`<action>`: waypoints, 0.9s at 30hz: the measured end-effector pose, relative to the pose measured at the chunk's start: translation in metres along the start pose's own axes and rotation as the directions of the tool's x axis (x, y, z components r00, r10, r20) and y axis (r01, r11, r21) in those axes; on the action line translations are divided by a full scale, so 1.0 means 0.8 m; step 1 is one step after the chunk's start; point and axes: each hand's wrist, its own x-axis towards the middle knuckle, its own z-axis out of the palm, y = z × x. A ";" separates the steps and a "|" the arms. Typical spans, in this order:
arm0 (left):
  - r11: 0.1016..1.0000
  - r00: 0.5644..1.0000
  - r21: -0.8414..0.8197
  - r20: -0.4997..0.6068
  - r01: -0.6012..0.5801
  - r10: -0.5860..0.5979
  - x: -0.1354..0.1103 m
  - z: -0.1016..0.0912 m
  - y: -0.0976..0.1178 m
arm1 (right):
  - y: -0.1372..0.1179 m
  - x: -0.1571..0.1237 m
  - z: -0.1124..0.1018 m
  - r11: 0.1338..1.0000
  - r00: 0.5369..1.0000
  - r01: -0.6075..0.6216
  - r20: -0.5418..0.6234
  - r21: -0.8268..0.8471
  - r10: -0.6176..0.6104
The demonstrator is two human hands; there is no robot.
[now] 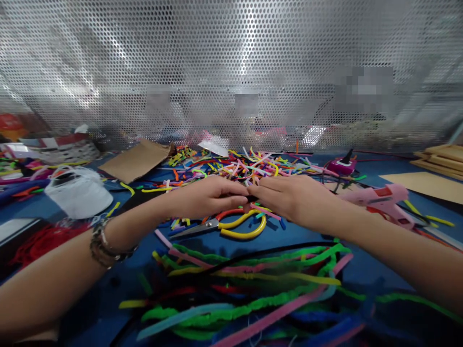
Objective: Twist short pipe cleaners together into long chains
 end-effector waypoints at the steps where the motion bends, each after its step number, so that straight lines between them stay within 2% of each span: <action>1: 0.999 1.000 -0.035 0.023 0.002 -0.001 -0.001 -0.001 0.000 | 0.001 0.000 -0.004 0.998 1.000 0.021 -0.010 0.065 -0.020; 3: 0.994 0.998 -0.104 0.058 0.029 -0.023 -0.003 -0.004 0.003 | 0.004 -0.001 -0.013 0.984 0.999 0.039 -0.042 0.176 -0.032; 5: 0.986 0.996 -0.148 0.064 0.072 -0.063 -0.005 -0.006 0.007 | 0.004 -0.001 -0.022 0.975 0.998 0.047 -0.052 0.219 -0.036; 8: 0.985 0.995 -0.140 0.035 0.102 -0.098 -0.006 -0.005 0.009 | 0.001 -0.001 -0.029 0.995 0.999 0.034 -0.010 0.089 -0.033; 10: 0.997 0.999 -0.057 0.001 0.051 -0.051 -0.006 -0.003 0.009 | -0.002 0.000 -0.029 0.999 0.999 -0.007 0.040 -0.037 0.009; 12: 0.996 0.999 0.080 -0.029 -0.028 0.030 -0.005 -0.002 0.009 | -0.005 0.001 -0.028 0.997 0.995 -0.051 0.083 -0.065 0.057; 14: 0.972 0.995 0.222 -0.045 -0.076 0.088 -0.006 -0.002 0.011 | -0.006 0.002 -0.027 0.994 0.992 -0.086 0.104 0.074 0.078; 16: 0.928 0.992 0.365 -0.063 -0.078 0.108 -0.008 -0.001 0.017 | -0.005 0.003 -0.028 0.926 0.986 -0.106 0.157 0.362 0.051; 18: 0.883 0.991 0.463 -0.065 -0.077 0.120 -0.011 -0.002 0.025 | -0.005 0.002 -0.030 0.748 0.976 -0.112 0.212 0.655 -0.040; 19: 0.884 0.991 0.458 -0.053 -0.089 0.127 -0.013 -0.002 0.028 | -0.005 0.002 -0.030 0.659 0.972 -0.102 0.215 0.745 -0.092; 20: 0.909 0.991 0.402 -0.032 -0.109 0.133 -0.014 -0.003 0.030 | -0.006 0.001 -0.031 0.614 0.973 -0.078 0.195 0.785 -0.126; 21: 0.948 0.991 0.292 -0.006 -0.127 0.134 -0.015 -0.004 0.031 | -0.007 0.000 -0.032 0.630 0.980 -0.040 0.155 0.775 -0.128; 23: 0.993 0.992 -0.040 0.049 -0.115 0.117 -0.015 -0.003 0.029 | -0.011 -0.003 -0.033 0.800 0.996 0.024 0.053 0.599 -0.069; 25: 0.932 0.994 -0.359 0.072 -0.050 0.081 -0.013 0.000 0.022 | -0.016 -0.005 -0.035 0.956 0.999 0.031 -0.038 0.292 -0.021; 27: 0.817 0.995 -0.577 0.077 -0.003 0.059 -0.009 0.008 0.013 | -0.019 -0.006 -0.037 0.999 0.995 0.029 -0.100 0.035 -0.025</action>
